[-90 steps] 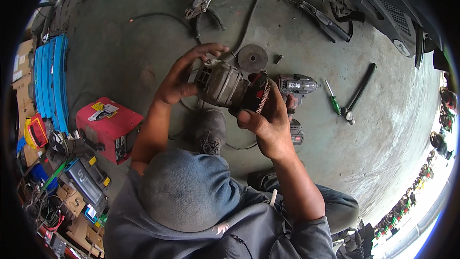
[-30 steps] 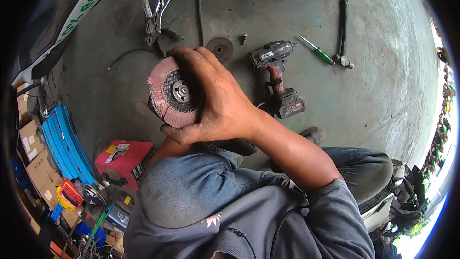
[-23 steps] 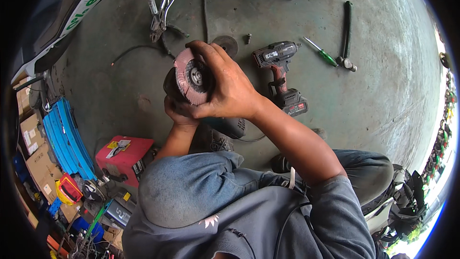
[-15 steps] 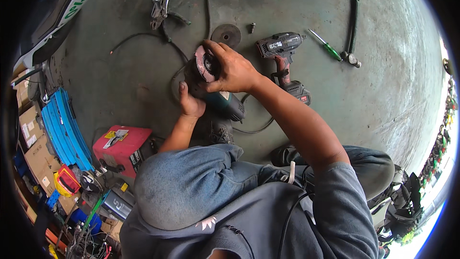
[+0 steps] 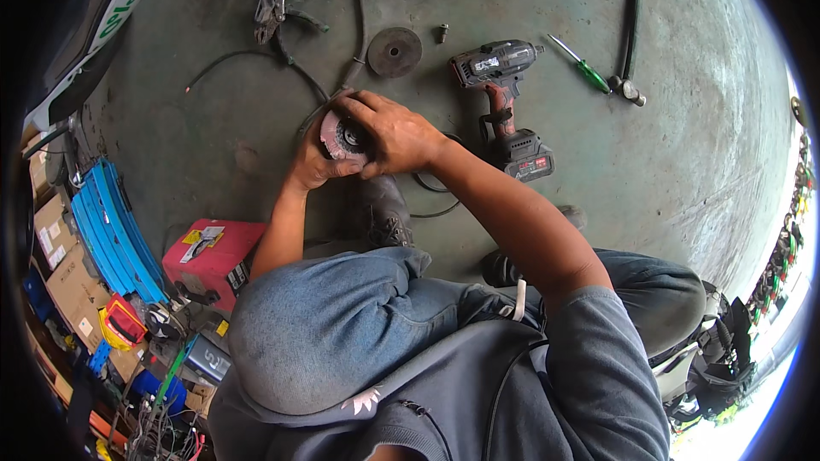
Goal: The person selects a screwdriver from a blue toolbox, then uses the screwdriver and a hammer to adjust a grinding disc on a handheld power tool.
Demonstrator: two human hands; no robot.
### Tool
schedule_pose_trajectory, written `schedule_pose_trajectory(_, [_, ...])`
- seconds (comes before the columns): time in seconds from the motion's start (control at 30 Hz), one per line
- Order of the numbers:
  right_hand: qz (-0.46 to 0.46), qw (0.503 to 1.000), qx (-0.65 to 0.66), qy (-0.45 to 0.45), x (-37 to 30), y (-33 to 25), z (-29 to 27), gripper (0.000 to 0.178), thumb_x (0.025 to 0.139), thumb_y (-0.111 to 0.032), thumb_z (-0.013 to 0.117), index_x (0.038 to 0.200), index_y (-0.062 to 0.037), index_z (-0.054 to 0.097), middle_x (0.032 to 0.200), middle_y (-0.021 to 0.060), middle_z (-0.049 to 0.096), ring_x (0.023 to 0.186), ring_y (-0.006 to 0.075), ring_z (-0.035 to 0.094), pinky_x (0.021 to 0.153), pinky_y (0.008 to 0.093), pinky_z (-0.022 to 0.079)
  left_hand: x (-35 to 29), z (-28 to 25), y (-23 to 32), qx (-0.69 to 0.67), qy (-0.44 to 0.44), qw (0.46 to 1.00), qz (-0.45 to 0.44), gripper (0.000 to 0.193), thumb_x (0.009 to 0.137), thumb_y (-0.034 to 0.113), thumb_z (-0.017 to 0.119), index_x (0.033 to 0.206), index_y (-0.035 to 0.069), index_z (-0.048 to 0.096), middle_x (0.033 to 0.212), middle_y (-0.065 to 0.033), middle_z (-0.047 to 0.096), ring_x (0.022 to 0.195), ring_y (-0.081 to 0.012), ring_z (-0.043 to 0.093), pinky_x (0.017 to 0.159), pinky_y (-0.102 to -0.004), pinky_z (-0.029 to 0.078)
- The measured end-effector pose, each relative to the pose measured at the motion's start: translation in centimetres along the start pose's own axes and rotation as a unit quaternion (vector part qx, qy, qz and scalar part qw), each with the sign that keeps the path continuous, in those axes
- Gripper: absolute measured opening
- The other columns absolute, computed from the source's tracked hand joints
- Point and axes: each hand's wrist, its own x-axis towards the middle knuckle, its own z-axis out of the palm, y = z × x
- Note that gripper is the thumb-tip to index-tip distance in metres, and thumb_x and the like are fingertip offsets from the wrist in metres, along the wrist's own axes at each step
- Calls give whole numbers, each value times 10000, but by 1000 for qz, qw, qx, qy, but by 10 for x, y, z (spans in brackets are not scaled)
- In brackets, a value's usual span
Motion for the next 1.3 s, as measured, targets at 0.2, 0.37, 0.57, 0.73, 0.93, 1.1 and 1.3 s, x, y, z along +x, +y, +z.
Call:
schedule_pose_trajectory(0.2, [84,993,-39,-67,17,12,-3,977,597,-455,806,1402,-93,387,1303,189,517,1214,375,482,1034,481,364,4,3,-23,-27,120,992,11,910,648,220,835,1385,-33,364,1263,-99,511,1189,-195,483,1025,-330,385])
schedule_pose_trajectory(0.37, [228,964,-83,-111,-11,20,-5,945,609,-486,831,1365,-75,439,1303,206,525,1226,385,482,1030,439,396,-6,-11,-54,-89,247,964,-31,613,751,243,770,1259,12,517,1146,-53,587,1050,-164,557,981,-330,412])
schedule_pose_trajectory(0.57, [223,949,-158,-155,-76,42,-4,708,716,-393,766,1316,-136,493,1236,158,580,1168,333,531,953,465,450,5,-12,-55,-107,237,963,-72,659,751,289,781,1271,-8,509,1172,-90,586,1111,-194,545,1003,-341,400])
schedule_pose_trajectory(0.73, [189,960,-113,-172,-69,45,-11,661,744,-326,755,1302,-73,507,1156,179,608,1081,370,571,933,443,452,4,-30,-45,2,205,968,-143,761,717,400,822,1275,-15,514,1179,-116,604,1117,-205,557,1001,-328,405])
schedule_pose_trajectory(0.93, [165,945,-108,-260,-56,52,-23,670,752,-337,747,1296,-22,513,1148,203,629,1065,366,598,918,435,461,-8,-24,-35,90,200,964,-152,610,728,507,785,1078,22,665,1061,-87,652,1070,-190,569,959,-317,402])
schedule_pose_trajectory(1.1, [169,935,-113,-292,-62,53,-29,625,752,-356,746,1267,-66,541,1108,172,647,1050,356,606,896,438,470,-19,-6,-55,65,250,957,-131,578,749,511,768,1018,5,688,1058,-101,645,1075,-200,558,954,-320,401])
schedule_pose_trajectory(1.3, [165,941,-138,-261,-75,52,-34,629,743,-324,753,1258,-29,546,1088,199,647,1033,360,605,924,429,456,-12,6,-47,42,229,961,-151,503,786,428,756,1055,12,671,1048,-76,657,1052,-167,573,952,-321,414])
